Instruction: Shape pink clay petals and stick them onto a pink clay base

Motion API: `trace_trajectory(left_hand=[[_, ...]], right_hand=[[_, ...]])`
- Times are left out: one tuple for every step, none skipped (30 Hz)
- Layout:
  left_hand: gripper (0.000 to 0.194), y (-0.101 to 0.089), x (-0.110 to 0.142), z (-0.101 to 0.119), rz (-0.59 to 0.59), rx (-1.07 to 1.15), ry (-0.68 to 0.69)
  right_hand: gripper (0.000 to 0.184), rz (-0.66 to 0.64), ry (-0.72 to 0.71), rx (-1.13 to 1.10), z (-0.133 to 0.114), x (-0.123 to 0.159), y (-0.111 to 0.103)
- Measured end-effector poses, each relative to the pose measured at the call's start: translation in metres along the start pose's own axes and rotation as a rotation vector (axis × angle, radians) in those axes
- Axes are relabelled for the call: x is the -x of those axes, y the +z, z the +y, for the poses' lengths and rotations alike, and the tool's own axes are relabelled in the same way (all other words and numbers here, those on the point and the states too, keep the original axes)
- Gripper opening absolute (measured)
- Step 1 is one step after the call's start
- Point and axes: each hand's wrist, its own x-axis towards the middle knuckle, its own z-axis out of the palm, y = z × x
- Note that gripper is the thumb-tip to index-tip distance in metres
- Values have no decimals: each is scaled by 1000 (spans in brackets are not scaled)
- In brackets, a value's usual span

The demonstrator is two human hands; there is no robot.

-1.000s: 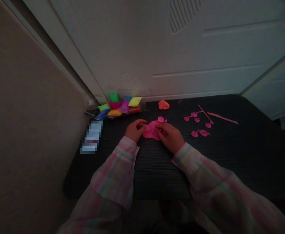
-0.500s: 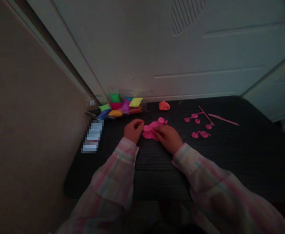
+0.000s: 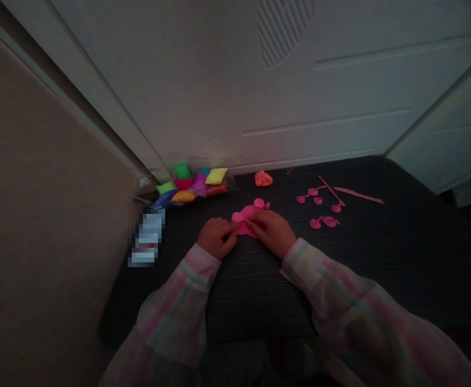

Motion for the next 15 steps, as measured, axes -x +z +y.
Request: trace_trajectory(left_hand=[[27,0,0,0,-1,5,-6],[27,1,0,0,1,10,-11],[27,1,0,-1,4,12,-13],[27,1,0,-1,8,14,-12],[27,1,1,-1,9,14,-7],[27,2,1,-1,11,13,-2],[27,2,1,0,12,11,1],[26,2,1,0,14,7,3],[26,2,1,0,17,2,2],[26,2,1,0,23,-2,2],[26,2,1,0,27,-5,3],[26,2,1,0,33,-7,5],[26,3,1,-1,38,-8,6],[26,3,1,-1,44,-8,5],[27,3,1,-1,50,-8,3]], right_hand=[[18,1,-5,-2,0,0,0],[18,0,-12,-4,0,0,0],[18,-2,-16,-7,0,0,0],[18,-6,-20,-9,0,-1,0],[18,-11,-21,-10,0,-1,-1],[18,-15,-19,-10,0,-1,-1],[18,-18,-16,-10,0,-1,-1],[18,-22,-13,-10,0,-2,-1],[18,-25,-12,-9,0,-2,-1],[18,-27,-12,-8,0,-2,0],[18,-30,-13,-5,0,-2,0],[18,-31,-14,-1,0,-2,0],[18,-32,-13,5,0,-2,0],[18,-32,-13,10,0,-1,0],[18,-32,-12,14,0,-1,-1]])
